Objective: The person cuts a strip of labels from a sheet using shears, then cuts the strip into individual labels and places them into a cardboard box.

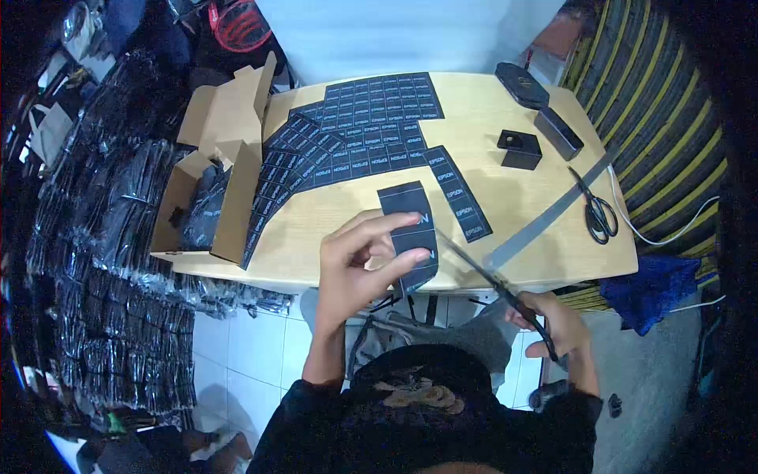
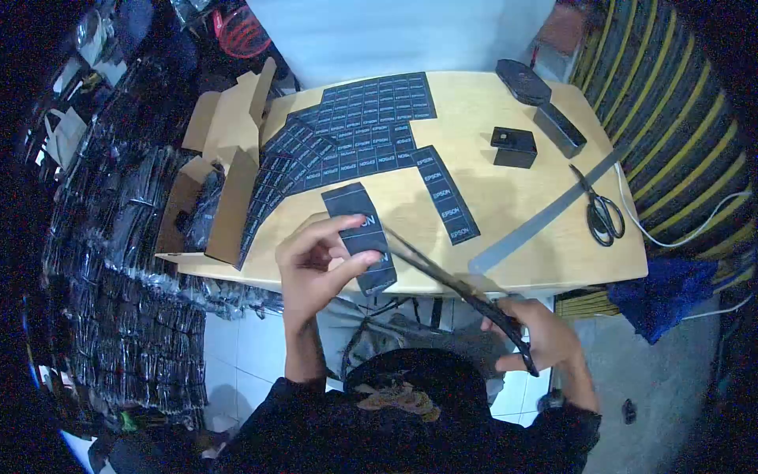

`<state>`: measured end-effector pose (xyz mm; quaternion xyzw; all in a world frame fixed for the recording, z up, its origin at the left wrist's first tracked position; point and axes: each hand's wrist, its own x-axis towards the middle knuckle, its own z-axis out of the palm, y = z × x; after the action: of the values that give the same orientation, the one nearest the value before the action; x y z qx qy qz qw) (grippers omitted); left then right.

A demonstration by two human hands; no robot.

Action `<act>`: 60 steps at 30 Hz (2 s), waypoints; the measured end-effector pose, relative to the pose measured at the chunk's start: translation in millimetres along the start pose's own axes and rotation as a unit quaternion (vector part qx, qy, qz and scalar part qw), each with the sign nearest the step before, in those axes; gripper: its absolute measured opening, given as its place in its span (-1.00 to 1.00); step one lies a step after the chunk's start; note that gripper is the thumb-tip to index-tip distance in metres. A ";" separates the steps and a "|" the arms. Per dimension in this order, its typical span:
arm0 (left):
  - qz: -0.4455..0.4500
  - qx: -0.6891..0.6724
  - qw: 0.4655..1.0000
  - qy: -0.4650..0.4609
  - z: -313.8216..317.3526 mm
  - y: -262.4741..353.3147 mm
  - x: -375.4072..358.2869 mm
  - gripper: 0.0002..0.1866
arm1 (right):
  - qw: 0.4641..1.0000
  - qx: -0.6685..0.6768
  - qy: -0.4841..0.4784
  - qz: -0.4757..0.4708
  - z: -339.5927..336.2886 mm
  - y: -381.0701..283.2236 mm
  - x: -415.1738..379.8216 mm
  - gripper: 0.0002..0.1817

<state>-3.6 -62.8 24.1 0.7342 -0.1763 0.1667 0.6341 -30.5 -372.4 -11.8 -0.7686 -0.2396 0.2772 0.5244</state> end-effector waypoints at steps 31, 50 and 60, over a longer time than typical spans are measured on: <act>-0.147 -0.059 0.928 -0.337 -13.9 -13.4 12.9 -0.49 | 0.985 -0.075 -0.156 -0.019 -16.5 -23.0 9.4 -0.39; -0.157 -0.062 0.926 -0.338 -13.2 -18.9 13.4 -0.45 | 0.989 -0.042 -0.138 -0.023 -14.8 -19.9 10.6 -0.44; -0.172 -0.060 0.924 -0.337 -14.2 -15.2 14.5 -0.39 | 0.989 -0.065 -0.127 -0.037 -14.6 -22.7 9.0 -0.61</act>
<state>16.1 -47.4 19.6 0.7264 -0.2607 -0.2133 0.5991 -15.7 -368.7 12.3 -0.7505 -0.3501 0.3366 0.4482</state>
